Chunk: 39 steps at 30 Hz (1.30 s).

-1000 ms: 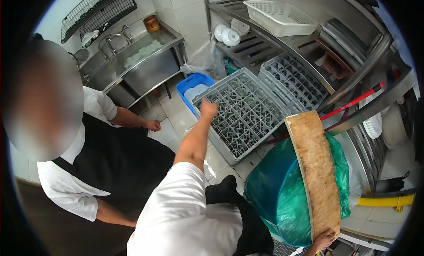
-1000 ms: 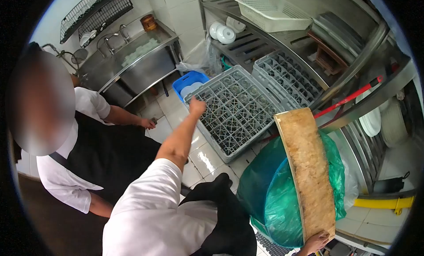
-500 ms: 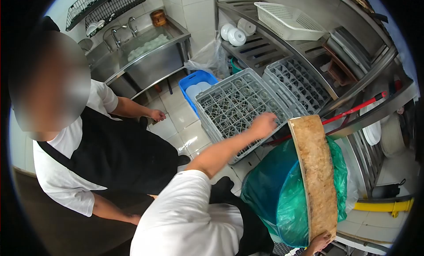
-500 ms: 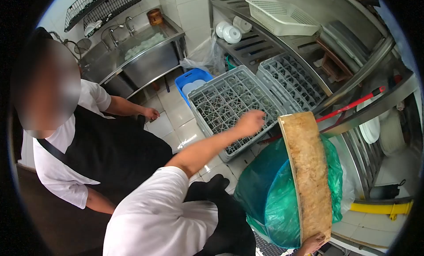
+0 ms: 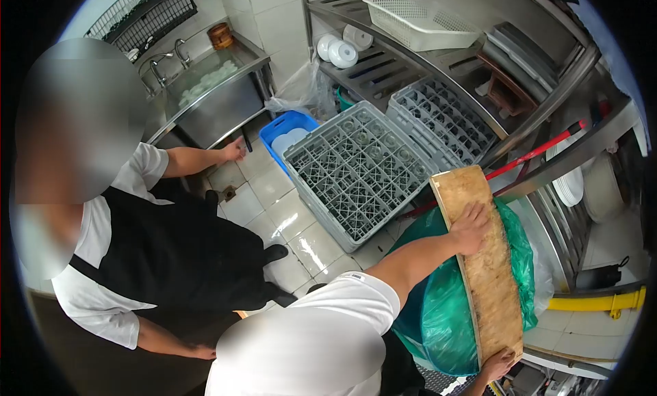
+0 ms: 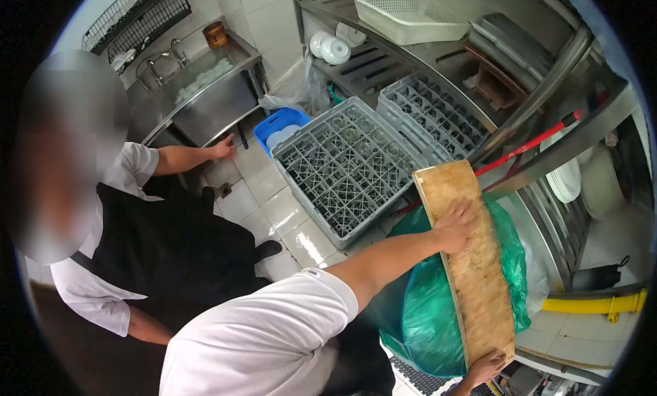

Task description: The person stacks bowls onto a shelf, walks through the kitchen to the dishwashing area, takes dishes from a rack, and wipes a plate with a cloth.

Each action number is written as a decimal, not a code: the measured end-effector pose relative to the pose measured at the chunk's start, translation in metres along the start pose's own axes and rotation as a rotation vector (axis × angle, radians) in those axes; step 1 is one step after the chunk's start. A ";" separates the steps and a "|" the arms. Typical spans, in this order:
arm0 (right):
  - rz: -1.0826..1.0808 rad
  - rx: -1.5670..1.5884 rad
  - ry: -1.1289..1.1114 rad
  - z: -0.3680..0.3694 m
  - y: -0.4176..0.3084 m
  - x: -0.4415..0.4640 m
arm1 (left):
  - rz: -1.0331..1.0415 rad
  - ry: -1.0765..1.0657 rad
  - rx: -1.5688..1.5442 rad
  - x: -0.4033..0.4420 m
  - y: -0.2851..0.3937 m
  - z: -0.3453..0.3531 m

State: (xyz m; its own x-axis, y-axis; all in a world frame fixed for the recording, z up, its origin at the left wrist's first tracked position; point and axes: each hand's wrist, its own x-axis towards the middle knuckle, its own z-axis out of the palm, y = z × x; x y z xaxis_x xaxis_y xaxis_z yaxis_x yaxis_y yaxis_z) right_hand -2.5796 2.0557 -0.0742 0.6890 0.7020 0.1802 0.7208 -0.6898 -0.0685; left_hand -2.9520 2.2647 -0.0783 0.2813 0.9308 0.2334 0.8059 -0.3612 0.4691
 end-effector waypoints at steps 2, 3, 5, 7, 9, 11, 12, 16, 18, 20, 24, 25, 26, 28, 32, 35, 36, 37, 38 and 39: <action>-0.063 -0.077 0.075 0.003 0.001 0.002 | -0.012 0.005 -0.014 0.001 0.001 -0.004; -0.063 -0.073 0.073 0.002 -0.001 0.001 | -0.027 0.014 -0.033 0.001 0.002 -0.005; -0.010 -0.034 0.008 -0.004 -0.006 -0.001 | -0.047 0.010 -0.044 0.000 0.002 -0.009; -0.015 -0.055 0.011 0.003 -0.001 0.003 | -0.063 0.008 -0.062 -0.001 0.003 -0.008; -0.016 -0.077 0.016 0.002 -0.001 0.004 | -0.046 0.065 -0.072 -0.002 0.002 -0.006; 0.003 -0.048 0.010 0.000 -0.003 0.002 | -0.048 0.069 -0.074 -0.002 0.002 -0.006; 0.004 -0.049 0.010 0.000 -0.004 0.001 | -0.047 0.073 -0.076 -0.002 0.003 -0.007; -0.006 -0.051 0.019 0.000 -0.003 0.000 | -0.043 0.056 -0.077 -0.002 0.003 -0.008; -0.001 -0.048 0.025 0.003 -0.001 0.001 | -0.039 0.091 -0.069 -0.003 0.003 -0.008; -0.024 -0.026 0.074 0.007 0.003 0.002 | -0.030 0.078 -0.053 -0.002 0.003 -0.011; -0.031 -0.050 0.076 0.009 0.004 0.004 | -0.025 0.084 -0.036 -0.002 0.004 -0.011; -0.031 -0.055 0.109 0.012 0.004 0.004 | -0.022 0.083 -0.035 -0.002 0.004 -0.012; -0.031 -0.059 0.141 0.012 0.004 0.003 | -0.023 0.088 -0.059 -0.002 0.004 -0.012; -0.026 -0.042 0.116 0.009 0.002 0.002 | -0.018 0.093 -0.082 -0.002 0.004 -0.013; -0.012 -0.003 0.075 0.000 -0.004 -0.002 | -0.019 0.098 -0.084 -0.003 0.005 -0.016; 0.009 -0.019 0.083 -0.001 -0.007 -0.003 | -0.020 0.102 -0.074 -0.003 0.005 -0.017; 0.010 -0.017 0.085 -0.001 -0.008 -0.003 | -0.019 0.099 -0.068 -0.003 0.005 -0.017; 0.014 -0.016 0.079 -0.002 -0.009 -0.004 | -0.016 0.100 -0.067 -0.004 0.004 -0.018; 0.020 -0.015 0.076 -0.003 -0.009 -0.003 | -0.019 0.102 -0.070 -0.004 0.003 -0.016; 0.028 -0.013 0.083 -0.002 -0.008 -0.003 | -0.017 0.105 -0.076 -0.003 0.004 -0.016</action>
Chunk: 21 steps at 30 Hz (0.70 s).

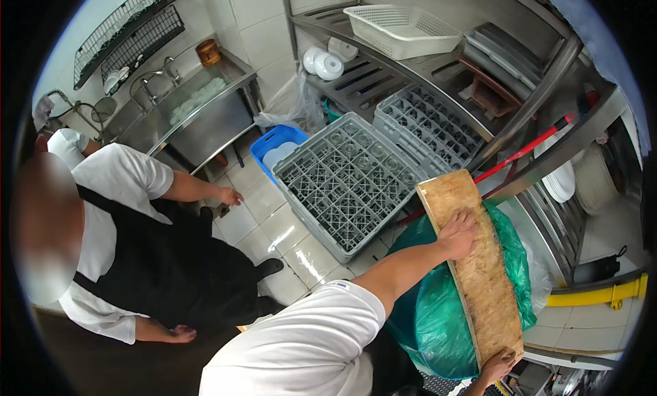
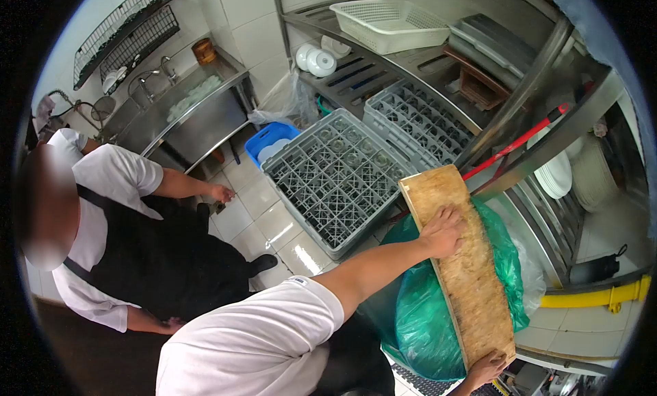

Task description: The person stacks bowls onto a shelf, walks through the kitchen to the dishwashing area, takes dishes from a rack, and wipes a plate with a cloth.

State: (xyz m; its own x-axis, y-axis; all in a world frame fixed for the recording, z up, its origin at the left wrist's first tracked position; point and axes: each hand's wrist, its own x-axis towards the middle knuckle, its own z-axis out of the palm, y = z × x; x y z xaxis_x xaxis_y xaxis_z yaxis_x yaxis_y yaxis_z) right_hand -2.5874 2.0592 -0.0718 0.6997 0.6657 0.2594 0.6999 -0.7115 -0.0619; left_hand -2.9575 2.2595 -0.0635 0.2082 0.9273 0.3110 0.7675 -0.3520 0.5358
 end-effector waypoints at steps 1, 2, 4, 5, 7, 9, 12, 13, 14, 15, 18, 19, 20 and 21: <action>-0.002 -0.006 -0.024 0.001 0.002 0.001 | 0.013 0.002 -0.007 0.001 0.001 0.003; -0.005 -0.010 -0.050 -0.001 0.003 0.001 | 0.013 0.028 -0.017 0.000 0.000 0.005; -0.007 -0.001 -0.045 -0.004 0.001 0.000 | 0.012 0.051 -0.015 0.002 -0.004 0.007; -0.017 0.001 -0.043 -0.005 -0.001 -0.001 | 0.002 0.013 0.010 0.002 -0.003 0.003; -0.024 0.004 -0.061 -0.004 0.003 -0.001 | -0.010 -0.031 0.026 0.000 0.001 0.002; 0.010 0.020 -0.034 -0.008 -0.005 -0.005 | -0.005 -0.001 0.032 0.001 0.000 0.003; 0.018 0.005 -0.039 -0.010 -0.007 -0.006 | 0.003 0.024 0.016 0.001 -0.001 0.004; 0.016 0.007 -0.039 -0.008 -0.007 -0.005 | 0.002 0.026 0.018 0.002 -0.002 0.003; 0.011 0.013 -0.040 -0.005 -0.003 -0.003 | -0.001 0.003 0.027 0.001 -0.001 0.001; 0.004 0.018 -0.042 -0.003 -0.001 -0.001 | -0.005 -0.020 0.036 0.000 0.001 -0.001; -0.008 0.014 -0.039 0.001 0.002 0.001 | -0.013 -0.058 0.023 0.000 0.002 -0.007; -0.009 0.012 -0.040 0.001 0.003 0.002 | -0.016 -0.059 0.022 0.000 0.002 -0.007; -0.009 0.021 -0.057 0.000 0.003 0.003 | -0.009 -0.042 0.026 0.000 0.002 -0.006; -0.008 0.031 -0.074 0.000 0.003 0.003 | -0.002 -0.026 0.029 0.000 0.001 -0.005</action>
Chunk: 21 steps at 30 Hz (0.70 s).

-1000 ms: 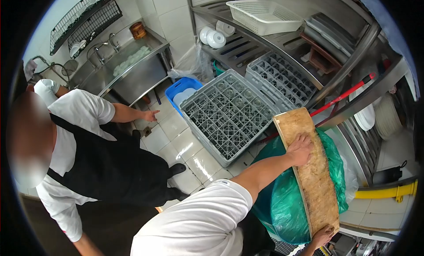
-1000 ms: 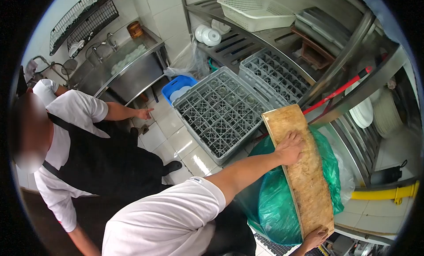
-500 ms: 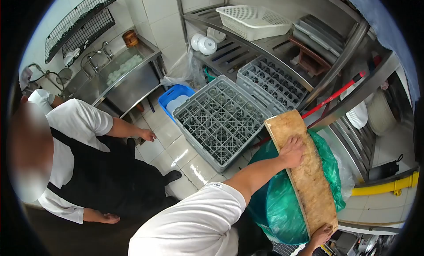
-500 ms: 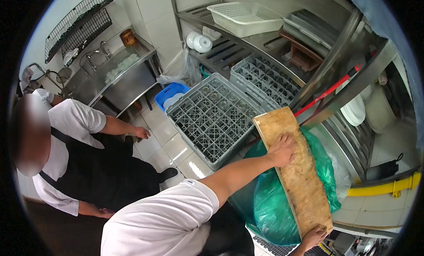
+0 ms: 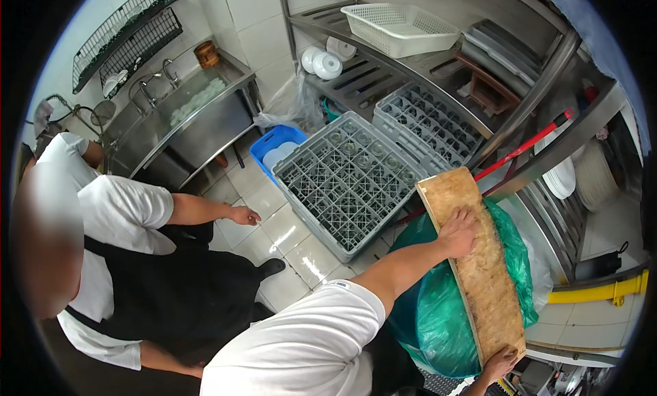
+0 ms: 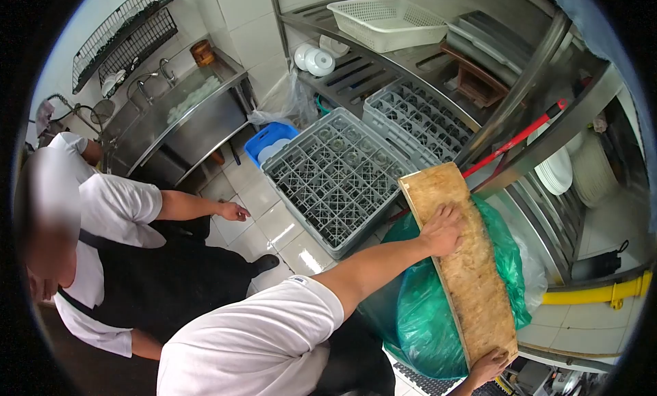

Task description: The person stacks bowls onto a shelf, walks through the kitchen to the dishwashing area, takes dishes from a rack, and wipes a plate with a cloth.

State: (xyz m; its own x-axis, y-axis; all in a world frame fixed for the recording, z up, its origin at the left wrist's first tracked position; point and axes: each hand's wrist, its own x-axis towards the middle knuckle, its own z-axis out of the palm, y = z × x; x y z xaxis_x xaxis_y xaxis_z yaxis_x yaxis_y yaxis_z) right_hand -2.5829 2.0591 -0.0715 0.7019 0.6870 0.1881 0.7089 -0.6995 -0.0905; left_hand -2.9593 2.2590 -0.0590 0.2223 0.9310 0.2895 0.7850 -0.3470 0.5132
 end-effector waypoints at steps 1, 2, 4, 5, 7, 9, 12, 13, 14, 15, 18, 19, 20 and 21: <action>-0.001 -0.001 -0.001 0.003 0.001 0.000 | -0.001 -0.001 0.000 0.000 0.000 0.001; -0.021 -0.031 0.074 0.006 0.003 -0.001 | -0.004 0.006 -0.005 -0.001 0.000 0.002; -0.044 -0.061 0.149 0.010 0.005 -0.001 | -0.008 0.012 -0.009 -0.001 0.000 0.002; -0.043 -0.059 0.142 0.010 0.005 -0.001 | -0.010 0.010 -0.014 -0.001 0.000 0.002; -0.044 -0.057 0.134 0.006 0.003 0.000 | -0.014 0.008 -0.019 0.000 -0.001 0.003; 0.000 -0.020 0.001 -0.002 -0.002 -0.002 | -0.019 -0.021 -0.013 0.000 0.000 0.002; 0.006 -0.021 0.005 0.001 0.001 0.000 | -0.015 -0.018 -0.008 0.000 0.000 0.003; 0.006 -0.021 0.005 0.004 0.003 0.000 | -0.015 -0.018 -0.008 0.000 0.000 0.003; -0.014 -0.033 0.061 0.007 0.004 0.000 | -0.010 -0.017 -0.008 0.000 -0.001 0.003; -0.034 -0.045 0.117 0.009 0.005 0.000 | -0.005 -0.015 -0.008 0.000 -0.001 0.003; -0.035 -0.042 0.116 0.010 0.005 0.000 | -0.006 -0.006 -0.002 0.000 -0.001 0.004; -0.035 -0.042 0.116 0.009 0.005 0.000 | -0.006 -0.007 -0.002 0.000 -0.001 0.004; -0.043 -0.038 0.106 0.008 0.005 0.000 | -0.008 -0.018 -0.003 0.000 0.000 0.002; -0.051 -0.034 0.096 0.007 0.005 -0.001 | -0.010 -0.030 -0.005 0.000 0.000 0.001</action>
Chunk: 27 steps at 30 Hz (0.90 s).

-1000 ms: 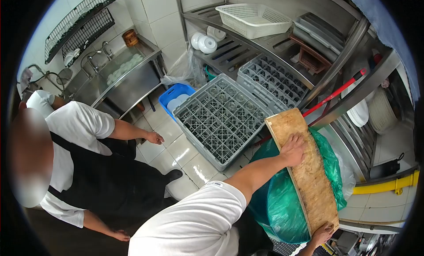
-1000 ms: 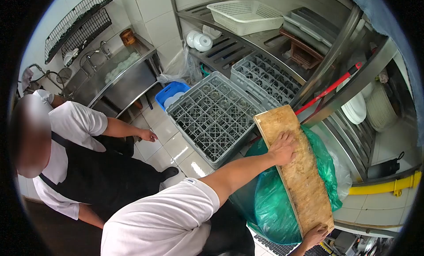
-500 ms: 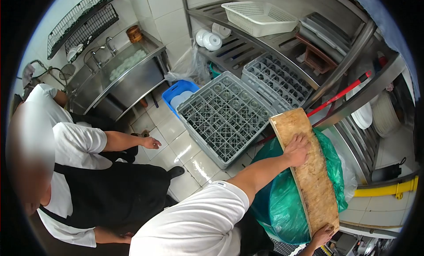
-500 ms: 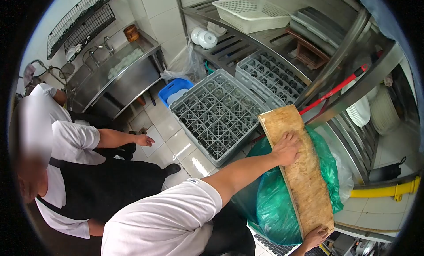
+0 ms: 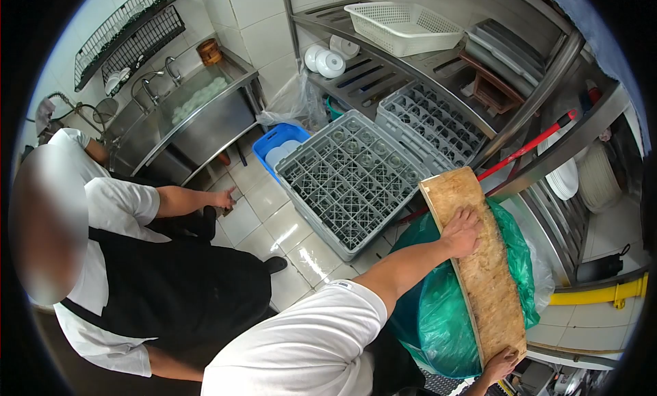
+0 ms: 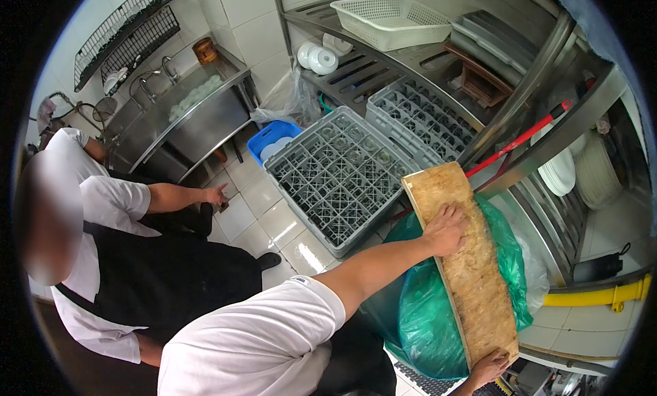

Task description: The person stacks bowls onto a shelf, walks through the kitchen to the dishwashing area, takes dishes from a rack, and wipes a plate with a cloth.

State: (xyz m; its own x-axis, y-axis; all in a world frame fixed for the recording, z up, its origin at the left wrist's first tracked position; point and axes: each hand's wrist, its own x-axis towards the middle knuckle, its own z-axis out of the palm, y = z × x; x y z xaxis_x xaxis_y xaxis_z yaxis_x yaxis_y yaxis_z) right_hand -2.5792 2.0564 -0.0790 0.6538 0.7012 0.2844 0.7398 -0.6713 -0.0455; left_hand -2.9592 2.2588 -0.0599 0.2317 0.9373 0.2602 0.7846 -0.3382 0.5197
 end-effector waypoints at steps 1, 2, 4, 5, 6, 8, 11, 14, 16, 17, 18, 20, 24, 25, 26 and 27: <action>0.000 -0.001 -0.001 -0.001 -0.001 -0.001 | -0.001 -0.001 0.000 0.000 0.000 -0.001; 0.003 -0.005 0.006 -0.003 -0.003 -0.003 | -0.003 -0.011 0.005 0.000 0.001 -0.002; 0.005 -0.010 0.013 -0.003 -0.003 -0.004 | -0.006 -0.022 0.009 -0.001 0.002 -0.004; 0.011 -0.022 0.015 -0.001 -0.002 -0.003 | -0.006 -0.015 0.010 -0.001 0.001 -0.002; 0.017 -0.034 0.017 0.000 -0.001 -0.002 | -0.007 -0.008 0.012 0.000 0.001 -0.001; 0.024 -0.035 -0.021 -0.005 -0.004 -0.003 | -0.004 -0.002 0.011 0.000 0.000 0.000; 0.021 -0.022 -0.041 -0.005 -0.003 -0.002 | 0.001 0.007 0.002 0.000 -0.001 -0.001; 0.014 -0.017 -0.022 -0.002 -0.001 -0.002 | 0.004 0.014 -0.001 0.000 -0.001 0.000; 0.018 -0.025 -0.021 -0.001 -0.001 -0.002 | 0.005 0.016 0.005 0.000 -0.001 0.001; 0.018 -0.021 -0.021 -0.001 0.000 -0.002 | 0.005 0.017 0.004 0.000 -0.001 0.002; 0.017 -0.018 -0.022 0.001 0.001 -0.001 | 0.006 0.018 0.003 0.000 -0.001 0.002; 0.013 -0.014 -0.018 0.004 0.004 0.001 | 0.006 0.024 -0.006 0.000 -0.001 0.003; 0.010 -0.022 0.028 0.006 0.004 -0.001 | 0.006 0.031 -0.014 0.000 -0.002 0.003; 0.011 -0.022 0.029 0.005 0.003 -0.002 | 0.007 0.032 -0.014 0.000 -0.002 0.004; 0.024 -0.030 0.020 0.004 0.001 -0.003 | 0.006 0.032 -0.017 0.000 -0.002 0.003; 0.037 -0.038 0.011 0.002 -0.001 -0.004 | 0.005 0.032 -0.021 0.000 -0.002 0.003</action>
State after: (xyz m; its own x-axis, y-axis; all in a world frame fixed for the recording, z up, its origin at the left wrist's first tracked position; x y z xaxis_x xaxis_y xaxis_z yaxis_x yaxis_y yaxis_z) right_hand -2.5821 2.0550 -0.0814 0.6785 0.6734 0.2934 0.7087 -0.7052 -0.0202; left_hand -2.9589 2.2599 -0.0635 0.2172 0.9325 0.2885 0.7712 -0.3452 0.5349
